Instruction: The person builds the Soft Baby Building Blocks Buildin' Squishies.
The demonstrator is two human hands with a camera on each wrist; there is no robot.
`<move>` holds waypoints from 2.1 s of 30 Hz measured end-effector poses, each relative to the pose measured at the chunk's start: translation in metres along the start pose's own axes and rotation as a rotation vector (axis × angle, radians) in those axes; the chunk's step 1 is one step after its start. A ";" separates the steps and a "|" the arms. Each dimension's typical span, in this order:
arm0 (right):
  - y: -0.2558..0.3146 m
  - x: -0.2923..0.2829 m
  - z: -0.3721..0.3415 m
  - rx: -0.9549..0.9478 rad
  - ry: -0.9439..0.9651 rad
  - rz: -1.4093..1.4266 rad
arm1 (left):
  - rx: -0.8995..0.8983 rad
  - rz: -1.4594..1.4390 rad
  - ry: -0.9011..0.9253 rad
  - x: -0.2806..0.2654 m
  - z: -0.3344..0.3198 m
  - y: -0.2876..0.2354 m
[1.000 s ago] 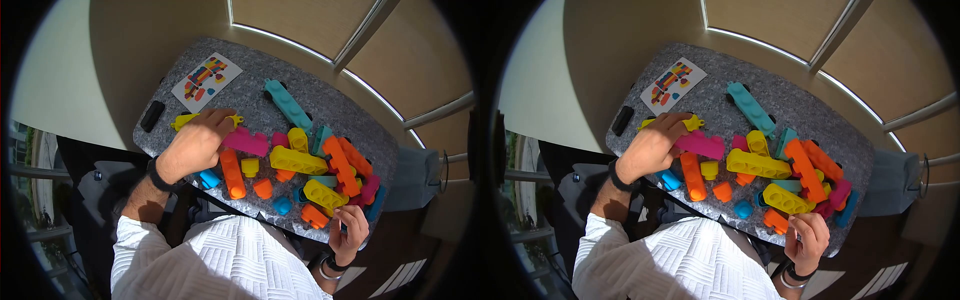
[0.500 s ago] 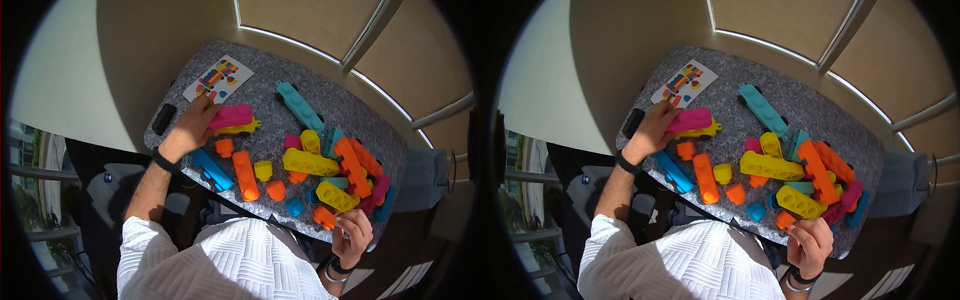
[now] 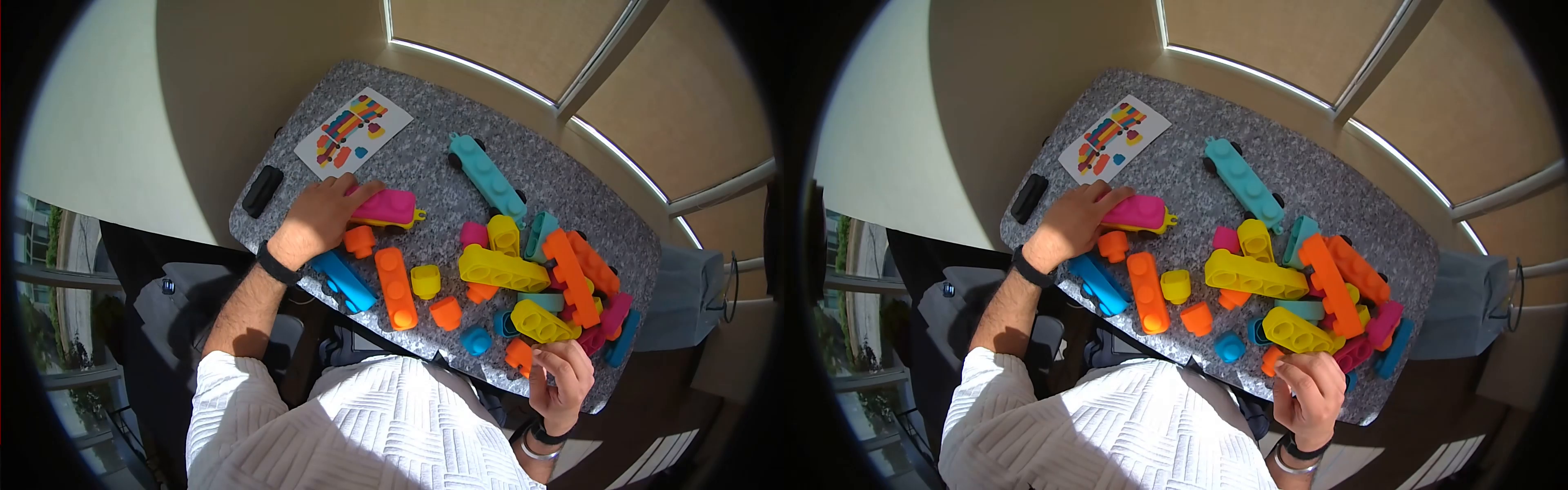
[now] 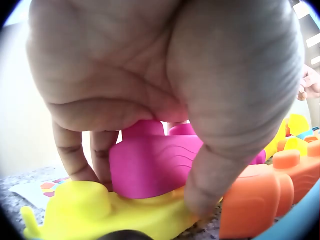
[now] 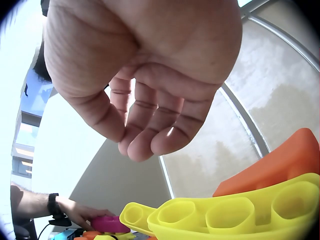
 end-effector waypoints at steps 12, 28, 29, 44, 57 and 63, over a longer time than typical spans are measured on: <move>-0.010 0.001 -0.001 0.021 0.046 -0.088 | -0.052 0.069 0.060 0.005 0.000 -0.010; -0.044 -0.087 -0.026 0.214 -0.139 -0.425 | 0.171 -0.419 -0.118 -0.046 -0.027 -0.108; -0.047 -0.097 -0.030 0.235 -0.166 -0.463 | 0.135 -0.445 -0.103 -0.045 -0.031 -0.107; -0.098 -0.097 -0.082 0.448 0.043 -0.568 | 0.176 -0.461 -0.101 -0.058 -0.021 -0.121; -0.069 -0.103 -0.064 0.338 -0.119 -0.422 | 0.363 -0.314 -0.003 0.006 0.049 -0.149; -0.068 -0.101 -0.064 0.319 -0.109 -0.425 | 0.312 -0.604 0.171 0.026 0.056 -0.151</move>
Point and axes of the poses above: each hand's wrist, its own z-axis towards the middle knuckle, its own x-axis out of the palm, y = z × x, the point moved 8 cm from there along z, towards the middle knuckle, and after that the axes turned 15 degrees about -y, right-handed, at the moved point
